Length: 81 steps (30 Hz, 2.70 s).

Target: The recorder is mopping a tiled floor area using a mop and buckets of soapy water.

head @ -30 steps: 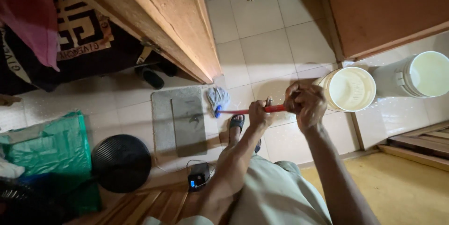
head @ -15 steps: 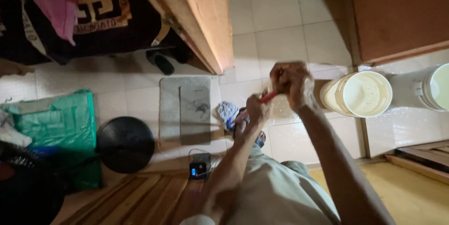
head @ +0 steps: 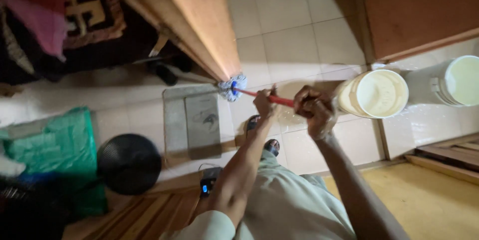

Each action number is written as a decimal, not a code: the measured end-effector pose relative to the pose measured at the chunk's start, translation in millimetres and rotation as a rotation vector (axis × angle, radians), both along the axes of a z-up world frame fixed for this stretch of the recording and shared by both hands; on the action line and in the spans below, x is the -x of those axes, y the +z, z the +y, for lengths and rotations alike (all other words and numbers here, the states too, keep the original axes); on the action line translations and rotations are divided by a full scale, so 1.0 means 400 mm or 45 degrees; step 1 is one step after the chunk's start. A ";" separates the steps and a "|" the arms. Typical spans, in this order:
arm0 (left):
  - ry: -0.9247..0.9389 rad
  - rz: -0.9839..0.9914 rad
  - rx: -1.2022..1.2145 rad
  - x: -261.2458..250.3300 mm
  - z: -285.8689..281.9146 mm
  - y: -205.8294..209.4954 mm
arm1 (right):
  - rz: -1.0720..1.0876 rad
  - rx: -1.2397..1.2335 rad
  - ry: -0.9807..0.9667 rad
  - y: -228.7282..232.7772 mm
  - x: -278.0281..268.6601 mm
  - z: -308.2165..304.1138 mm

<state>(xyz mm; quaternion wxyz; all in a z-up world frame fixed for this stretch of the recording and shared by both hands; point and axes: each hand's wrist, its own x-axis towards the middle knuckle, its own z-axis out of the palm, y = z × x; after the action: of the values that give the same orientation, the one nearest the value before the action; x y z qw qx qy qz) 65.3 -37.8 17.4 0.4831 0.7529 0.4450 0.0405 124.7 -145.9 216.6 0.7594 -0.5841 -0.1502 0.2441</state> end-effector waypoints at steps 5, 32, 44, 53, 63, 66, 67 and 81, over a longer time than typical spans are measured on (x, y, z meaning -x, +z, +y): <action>0.027 -0.305 -0.619 -0.030 -0.034 -0.186 | 0.063 0.078 -0.145 0.075 -0.030 0.008; -0.299 -0.277 -0.602 0.070 0.096 -0.198 | 0.184 -0.273 -0.175 -0.029 -0.015 0.087; 0.051 -0.131 -0.553 0.032 0.071 -0.152 | 0.317 -0.090 0.256 0.057 -0.107 0.131; 0.420 -0.129 -0.712 0.076 -0.095 -0.175 | 0.265 -0.052 0.661 0.119 -0.108 0.040; 0.592 -0.064 -0.785 0.209 -0.389 -0.018 | 0.477 -0.082 0.703 0.100 -0.054 -0.152; 0.652 0.133 -0.556 0.261 -0.419 -0.018 | 0.537 0.075 0.786 0.069 -0.033 -0.180; 0.658 0.138 -0.552 0.276 -0.445 -0.034 | 0.540 0.080 0.791 0.033 -0.028 -0.188; 0.800 0.142 -0.080 0.194 -0.625 -0.125 | 0.455 0.381 0.710 -0.020 -0.090 -0.293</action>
<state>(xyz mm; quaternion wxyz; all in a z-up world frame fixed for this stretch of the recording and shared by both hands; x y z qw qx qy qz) -12.2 -288.0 -32.6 0.3984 0.5943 0.6800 0.1601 160.9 -262.9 208.7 0.5841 -0.5734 -0.1311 0.5593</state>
